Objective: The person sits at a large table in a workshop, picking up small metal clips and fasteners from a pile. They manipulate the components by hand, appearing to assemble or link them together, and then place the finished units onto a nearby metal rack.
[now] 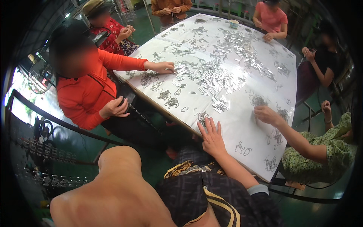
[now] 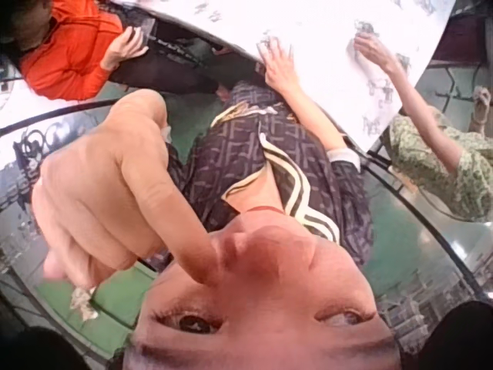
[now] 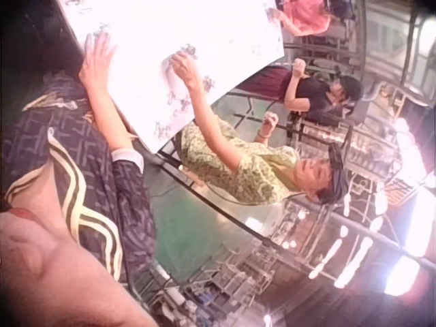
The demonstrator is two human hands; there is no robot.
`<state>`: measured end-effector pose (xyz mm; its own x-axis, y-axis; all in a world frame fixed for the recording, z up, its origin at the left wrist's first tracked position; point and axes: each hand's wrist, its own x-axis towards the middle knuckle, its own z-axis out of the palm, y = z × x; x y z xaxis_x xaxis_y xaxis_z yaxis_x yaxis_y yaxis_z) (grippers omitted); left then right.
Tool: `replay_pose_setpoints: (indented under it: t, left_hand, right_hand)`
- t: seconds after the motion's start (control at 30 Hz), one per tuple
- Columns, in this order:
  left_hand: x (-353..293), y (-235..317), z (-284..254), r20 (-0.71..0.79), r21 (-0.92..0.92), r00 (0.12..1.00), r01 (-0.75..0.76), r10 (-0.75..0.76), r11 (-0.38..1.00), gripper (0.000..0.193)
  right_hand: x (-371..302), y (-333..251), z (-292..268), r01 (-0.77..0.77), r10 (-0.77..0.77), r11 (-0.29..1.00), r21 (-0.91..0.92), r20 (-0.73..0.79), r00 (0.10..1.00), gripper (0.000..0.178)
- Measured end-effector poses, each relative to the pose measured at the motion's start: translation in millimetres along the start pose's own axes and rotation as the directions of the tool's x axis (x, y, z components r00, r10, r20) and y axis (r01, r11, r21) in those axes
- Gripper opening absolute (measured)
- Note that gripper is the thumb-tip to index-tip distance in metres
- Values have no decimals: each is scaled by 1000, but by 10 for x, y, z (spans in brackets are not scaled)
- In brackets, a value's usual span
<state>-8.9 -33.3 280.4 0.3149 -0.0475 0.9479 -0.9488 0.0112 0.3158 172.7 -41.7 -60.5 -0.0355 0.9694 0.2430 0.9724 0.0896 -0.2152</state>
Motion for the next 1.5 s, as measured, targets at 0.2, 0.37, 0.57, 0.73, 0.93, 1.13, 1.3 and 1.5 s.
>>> replay_pose_setpoints:
  t: [0.2,0.37,0.57,0.73,0.93,1.13,1.3,1.5]
  left_hand:
    - [40,-227,136,-53,-10,995,-90,89,996,51]
    - [127,-158,154,-14,-73,998,57,-58,996,50]
    - [166,-207,190,-10,-20,998,64,-64,998,47]
    - [177,-267,182,-60,17,995,79,-78,997,46]
    - [168,-249,140,-36,21,993,109,-109,994,46]
    - [376,-330,-232,261,-205,952,216,-160,954,45]
    - [164,-383,-201,107,-178,994,43,-24,983,44]
    - [147,-433,-351,160,-254,981,144,-106,956,44]
  right_hand:
    - [-5,20,81,11,-12,1000,-19,-41,999,85]
    - [-9,17,82,7,-6,1000,30,-55,998,81]
    - [-15,47,97,6,-4,999,44,-62,998,79]
    - [-5,35,64,3,-1,998,56,-45,999,77]
    - [-12,53,55,-5,6,999,43,-26,1000,76]
    - [-1,41,33,7,-6,999,49,-24,1000,79]
    - [-14,68,-35,-11,14,995,99,-29,999,82]
    - [-68,127,-69,-56,64,980,193,-38,997,81]
